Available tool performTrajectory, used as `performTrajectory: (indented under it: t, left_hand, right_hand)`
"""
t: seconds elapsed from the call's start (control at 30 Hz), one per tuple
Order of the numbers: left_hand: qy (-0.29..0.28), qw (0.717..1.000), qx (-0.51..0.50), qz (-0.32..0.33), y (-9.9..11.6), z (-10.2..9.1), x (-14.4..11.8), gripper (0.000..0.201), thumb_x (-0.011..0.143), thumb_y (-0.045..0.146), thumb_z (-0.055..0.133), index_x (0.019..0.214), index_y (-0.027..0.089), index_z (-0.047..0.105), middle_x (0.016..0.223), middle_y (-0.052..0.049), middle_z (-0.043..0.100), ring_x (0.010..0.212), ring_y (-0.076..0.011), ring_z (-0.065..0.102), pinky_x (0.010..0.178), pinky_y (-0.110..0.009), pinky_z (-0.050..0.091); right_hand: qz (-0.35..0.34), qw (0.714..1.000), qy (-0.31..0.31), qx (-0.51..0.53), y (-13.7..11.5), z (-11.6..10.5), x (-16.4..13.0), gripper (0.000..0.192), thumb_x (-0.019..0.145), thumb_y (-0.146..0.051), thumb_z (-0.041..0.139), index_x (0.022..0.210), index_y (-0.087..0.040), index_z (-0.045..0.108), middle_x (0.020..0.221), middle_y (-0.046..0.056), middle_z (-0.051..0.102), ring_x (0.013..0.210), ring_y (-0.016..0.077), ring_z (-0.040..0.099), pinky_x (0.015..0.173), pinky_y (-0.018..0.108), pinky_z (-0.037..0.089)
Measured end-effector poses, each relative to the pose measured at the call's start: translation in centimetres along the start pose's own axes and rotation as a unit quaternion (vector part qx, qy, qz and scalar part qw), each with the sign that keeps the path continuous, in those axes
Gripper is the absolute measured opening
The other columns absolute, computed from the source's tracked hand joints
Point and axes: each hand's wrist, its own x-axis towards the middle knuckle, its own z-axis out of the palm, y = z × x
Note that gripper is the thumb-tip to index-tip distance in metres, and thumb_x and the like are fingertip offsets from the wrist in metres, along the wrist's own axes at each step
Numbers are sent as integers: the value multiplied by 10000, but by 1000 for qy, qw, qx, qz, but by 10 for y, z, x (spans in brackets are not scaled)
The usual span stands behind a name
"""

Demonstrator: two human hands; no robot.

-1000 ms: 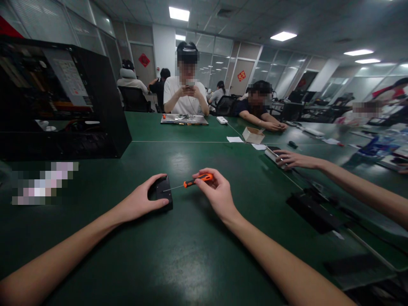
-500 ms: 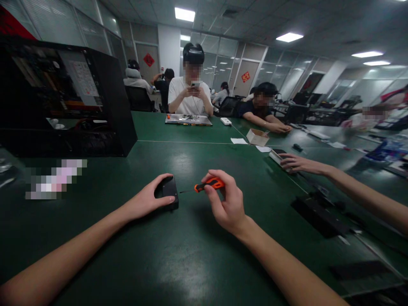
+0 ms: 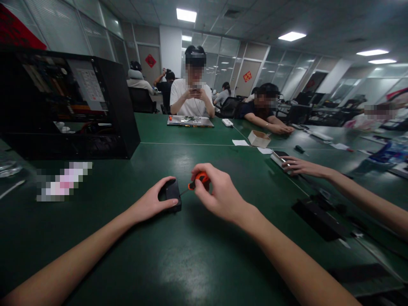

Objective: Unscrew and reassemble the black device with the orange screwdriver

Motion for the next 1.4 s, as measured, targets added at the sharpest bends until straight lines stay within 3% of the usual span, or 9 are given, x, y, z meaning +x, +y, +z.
performTrajectory:
  t: [0.17, 0.4, 0.57, 0.7, 0.93, 1.1, 1.4]
  left_hand:
    - [9, 1000, 15, 10, -6, 2, 2, 753, 786, 423, 766, 1436, 178, 474, 1467, -163, 547, 1340, -351, 531, 1141, -521, 401]
    - [15, 999, 25, 17, -5, 2, 2, 723, 785, 392, 770, 1420, 191, 487, 1432, -150, 577, 1312, -344, 558, 1138, -515, 408]
    - [17, 999, 27, 27, -6, 2, 3, 717, 791, 394, 767, 1420, 194, 489, 1442, -147, 568, 1323, -339, 550, 1149, -514, 398]
    - [9, 999, 32, 35, -6, 0, 3, 713, 809, 406, 755, 1432, 201, 475, 1450, -147, 559, 1328, -338, 544, 1150, -520, 394]
    - [4, 998, 54, 37, -8, -1, 2, 727, 812, 450, 751, 1439, 206, 475, 1456, -146, 559, 1327, -351, 541, 1139, -523, 403]
    - [10, 997, 69, 32, -7, -1, 2, 736, 807, 457, 754, 1441, 210, 473, 1453, -143, 558, 1323, -355, 539, 1136, -527, 403]
    - [9, 997, 65, 35, -8, 0, 2, 715, 805, 446, 756, 1420, 198, 487, 1415, -137, 587, 1297, -348, 557, 1128, -513, 413]
  right_hand:
    - [15, 990, -134, -49, -19, -11, 53, 53, 896, -173, 606, 871, -167, 653, 795, 24, 692, 715, 142, 632, 690, 266, 471]
    - [-15, 972, -221, -83, -22, -9, 76, 289, 835, -70, 586, 1092, -144, 696, 1120, 100, 696, 957, 192, 645, 842, 299, 462]
    - [-26, 976, -204, -68, -20, -6, 75, 202, 917, -117, 538, 1025, -150, 705, 969, 74, 710, 860, 172, 637, 780, 289, 444]
    - [-38, 977, -211, -21, -18, -4, 74, 354, 825, -46, 583, 1156, -159, 638, 1135, 82, 676, 909, 162, 626, 815, 279, 459]
    - [-27, 982, -173, -66, -17, 6, 77, 99, 925, -152, 608, 1007, -161, 662, 991, 80, 707, 899, 187, 644, 802, 292, 451]
    - [-38, 992, -109, -52, -15, 17, 80, 74, 940, -168, 603, 992, -147, 650, 979, 91, 695, 902, 188, 637, 814, 297, 461]
    - [-47, 990, -115, -61, -7, 27, 78, 85, 948, -158, 586, 1016, -150, 637, 967, 82, 674, 882, 182, 621, 794, 292, 457]
